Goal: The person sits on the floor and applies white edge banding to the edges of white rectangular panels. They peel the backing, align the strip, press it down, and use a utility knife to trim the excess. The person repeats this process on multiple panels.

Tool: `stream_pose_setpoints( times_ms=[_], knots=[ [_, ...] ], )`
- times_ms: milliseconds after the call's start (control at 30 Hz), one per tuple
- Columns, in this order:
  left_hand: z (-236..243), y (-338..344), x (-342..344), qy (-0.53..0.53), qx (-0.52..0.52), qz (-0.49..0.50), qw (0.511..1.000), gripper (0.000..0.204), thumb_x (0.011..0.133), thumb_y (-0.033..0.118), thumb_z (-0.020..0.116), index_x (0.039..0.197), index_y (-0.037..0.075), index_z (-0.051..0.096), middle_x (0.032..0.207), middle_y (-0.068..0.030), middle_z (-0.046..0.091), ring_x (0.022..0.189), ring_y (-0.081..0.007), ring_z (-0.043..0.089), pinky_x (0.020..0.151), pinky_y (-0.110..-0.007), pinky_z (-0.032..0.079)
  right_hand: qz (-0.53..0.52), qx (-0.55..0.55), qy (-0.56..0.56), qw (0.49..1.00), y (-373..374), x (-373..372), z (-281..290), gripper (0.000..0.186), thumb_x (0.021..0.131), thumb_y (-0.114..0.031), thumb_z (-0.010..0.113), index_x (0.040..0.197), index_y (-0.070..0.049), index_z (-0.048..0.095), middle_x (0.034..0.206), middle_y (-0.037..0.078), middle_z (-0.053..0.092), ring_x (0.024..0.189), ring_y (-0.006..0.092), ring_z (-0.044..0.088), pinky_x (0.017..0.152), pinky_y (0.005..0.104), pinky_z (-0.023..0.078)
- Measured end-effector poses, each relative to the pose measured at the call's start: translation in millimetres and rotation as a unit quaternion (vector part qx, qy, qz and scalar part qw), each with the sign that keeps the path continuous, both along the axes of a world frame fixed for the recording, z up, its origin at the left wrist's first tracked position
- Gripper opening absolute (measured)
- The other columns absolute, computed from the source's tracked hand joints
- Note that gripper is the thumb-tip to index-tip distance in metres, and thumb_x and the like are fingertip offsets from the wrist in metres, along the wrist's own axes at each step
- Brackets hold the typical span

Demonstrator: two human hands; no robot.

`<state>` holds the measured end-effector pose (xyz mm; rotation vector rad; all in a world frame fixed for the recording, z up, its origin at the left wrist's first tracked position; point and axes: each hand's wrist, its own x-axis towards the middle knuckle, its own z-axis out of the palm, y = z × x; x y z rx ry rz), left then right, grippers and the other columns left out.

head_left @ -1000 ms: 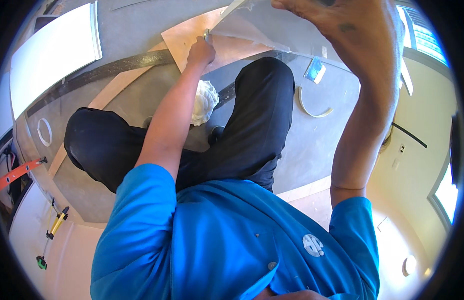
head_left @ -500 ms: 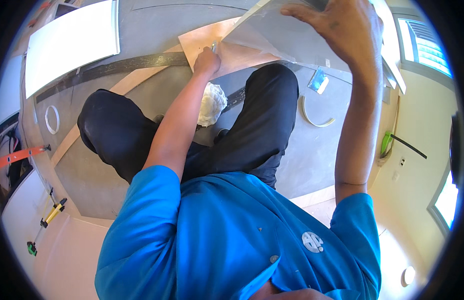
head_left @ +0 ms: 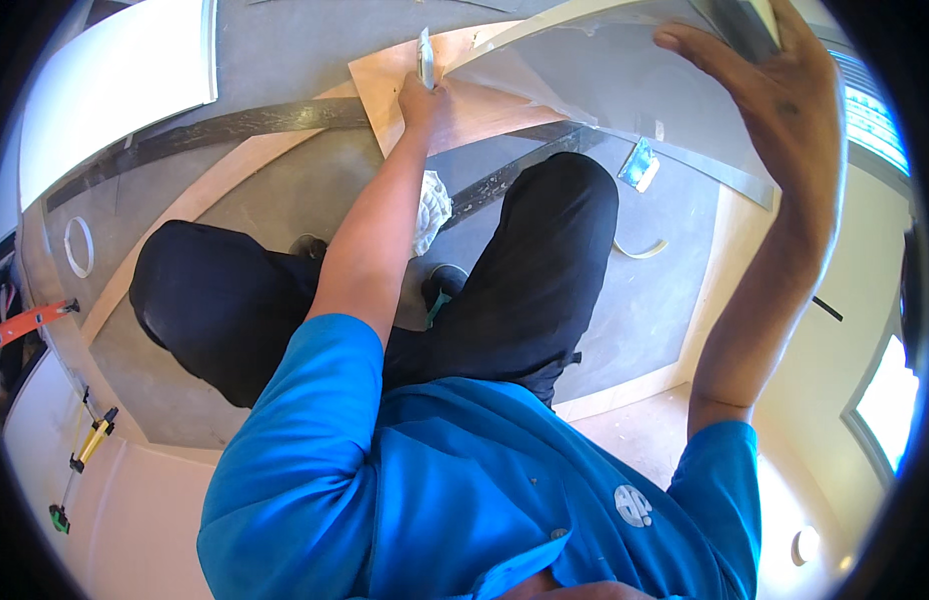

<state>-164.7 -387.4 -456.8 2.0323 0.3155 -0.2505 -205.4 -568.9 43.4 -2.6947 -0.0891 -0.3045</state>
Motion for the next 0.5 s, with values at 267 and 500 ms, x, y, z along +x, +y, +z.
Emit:
stream_pose_setpoints(
  times_ms=[267, 500],
  knots=[
    [52.2, -5.7, 17.9, 0.022, 0.136, -0.025, 0.99, 0.036, 0.086, 0.016, 0.077, 0.112, -0.001, 0.059, 0.107, -0.0238, 0.071, 0.103, -0.0422, 0.069, 0.09, -0.05, 0.055, 0.019, -0.027, -0.083, 0.996, 33.0, -18.2, -14.9, 0.062, 0.067, -0.015, 0.099, 0.115, 0.006, 0.067, 0.101, 0.01, 0.071, 0.094, 0.0163, 0.067, 0.087, 0.0315, 0.056],
    [60.0, 32.2, 36.2, -0.004, 0.077, 0.181, 0.981, 0.026, 0.088, 0.012, 0.069, 0.109, -0.001, 0.064, 0.103, -0.0265, 0.072, 0.1, -0.044, 0.07, 0.088, -0.049, 0.056, -0.011, -0.215, -0.139, 0.967, 26.0, -36.1, -22.1, 0.076, 0.065, -0.027, 0.1, 0.122, 0.007, 0.065, 0.107, 0.019, 0.07, 0.104, 0.0261, 0.066, 0.091, 0.0386, 0.053]
  ],
)
